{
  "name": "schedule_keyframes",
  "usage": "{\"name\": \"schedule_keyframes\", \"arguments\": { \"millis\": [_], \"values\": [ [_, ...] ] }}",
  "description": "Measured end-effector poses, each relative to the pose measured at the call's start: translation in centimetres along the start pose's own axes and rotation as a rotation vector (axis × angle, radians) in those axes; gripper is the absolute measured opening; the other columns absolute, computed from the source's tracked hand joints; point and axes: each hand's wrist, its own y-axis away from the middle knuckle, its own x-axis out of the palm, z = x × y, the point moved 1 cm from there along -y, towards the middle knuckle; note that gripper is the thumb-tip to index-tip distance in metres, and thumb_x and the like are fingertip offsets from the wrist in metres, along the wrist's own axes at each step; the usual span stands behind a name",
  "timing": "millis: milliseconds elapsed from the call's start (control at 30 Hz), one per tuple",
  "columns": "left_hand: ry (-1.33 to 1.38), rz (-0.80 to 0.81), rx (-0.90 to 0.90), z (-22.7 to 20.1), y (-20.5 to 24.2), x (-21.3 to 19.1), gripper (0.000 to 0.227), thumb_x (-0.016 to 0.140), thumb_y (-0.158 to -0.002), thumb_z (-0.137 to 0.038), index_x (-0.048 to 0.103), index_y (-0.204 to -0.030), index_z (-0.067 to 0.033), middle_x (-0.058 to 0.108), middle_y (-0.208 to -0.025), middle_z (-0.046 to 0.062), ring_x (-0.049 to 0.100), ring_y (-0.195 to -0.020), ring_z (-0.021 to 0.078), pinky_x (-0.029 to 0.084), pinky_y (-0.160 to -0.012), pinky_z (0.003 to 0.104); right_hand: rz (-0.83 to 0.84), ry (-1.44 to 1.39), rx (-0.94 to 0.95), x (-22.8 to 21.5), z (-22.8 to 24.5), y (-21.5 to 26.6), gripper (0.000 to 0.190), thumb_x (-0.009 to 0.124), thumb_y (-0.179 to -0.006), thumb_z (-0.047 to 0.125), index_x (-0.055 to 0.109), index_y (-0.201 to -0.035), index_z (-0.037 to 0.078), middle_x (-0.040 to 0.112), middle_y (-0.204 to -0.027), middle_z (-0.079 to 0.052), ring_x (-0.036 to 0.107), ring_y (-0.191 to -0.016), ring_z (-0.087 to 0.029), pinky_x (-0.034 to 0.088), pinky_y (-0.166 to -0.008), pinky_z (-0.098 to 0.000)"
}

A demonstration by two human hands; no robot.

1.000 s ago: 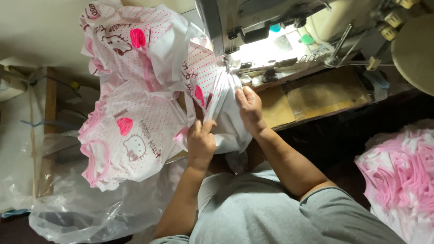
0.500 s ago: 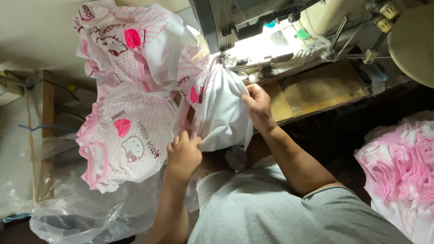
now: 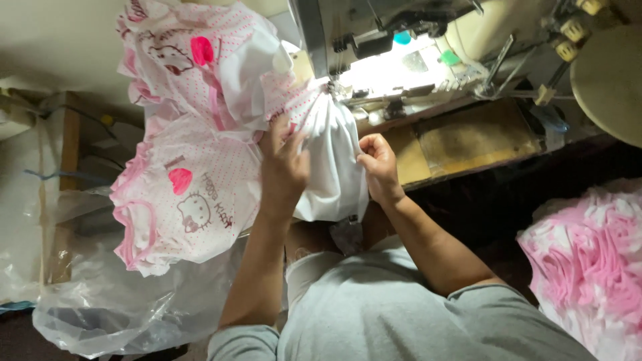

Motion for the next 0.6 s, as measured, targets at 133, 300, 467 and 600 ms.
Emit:
{"name": "schedule_keyframes", "arguments": {
  "millis": [133, 300, 467, 600],
  "values": [
    [0.175, 0.136, -0.021, 4.0, -3.5, 7.3, 0.033, 0.053, -0.092, -0.011, 0.071, -0.120, -0.0122, 0.065, -0.123, 0.018, 0.065, -0.117, 0.0335, 0.046, -0.109, 0.043, 0.022, 0.049, -0.044, 0.7, 2.0, 0.9, 0.031, 0.057, -0.075, -0.010, 0.060, -0.102, 0.004, 0.052, -0.077, 0.001, 0.048, -0.072, -0.006, 0.040, -0.065, -0.0190],
    [-0.272, 0.015, 0.015, 6.2, -7.9, 11.9, 0.021, 0.061, -0.089, -0.027, 0.070, -0.101, -0.0129, 0.065, -0.091, 0.013, 0.069, -0.083, 0.0352, 0.058, -0.072, 0.049, 0.020, 0.120, -0.062, 0.6, 3.3, 1.4, 0.031, 0.055, -0.075, -0.010, 0.061, -0.102, 0.006, 0.052, -0.074, 0.002, 0.047, -0.069, -0.005, 0.038, -0.064, -0.0189],
    [-0.394, 0.137, -0.088, 4.3, -10.2, 10.3, 0.028, 0.064, -0.083, -0.024, 0.068, -0.109, -0.0138, 0.061, -0.105, 0.012, 0.061, -0.096, 0.0368, 0.056, -0.067, 0.052, 0.034, 0.100, -0.025, 0.5, 3.6, 1.4, 0.024, 0.053, -0.079, -0.007, 0.060, -0.097, 0.008, 0.056, -0.077, 0.001, 0.049, -0.072, -0.007, 0.040, -0.066, -0.0196],
    [-0.586, 0.075, 0.011, 4.6, -9.9, 11.2, 0.041, 0.072, -0.075, -0.023, 0.061, -0.113, -0.0147, 0.054, -0.105, 0.012, 0.056, -0.095, 0.0361, 0.053, -0.058, 0.049, 0.052, 0.095, 0.003, 0.5, 3.8, 2.0, 0.018, 0.049, -0.083, -0.004, 0.057, -0.092, 0.009, 0.058, -0.078, 0.000, 0.050, -0.072, -0.008, 0.040, -0.068, -0.0198]
  ]
}}
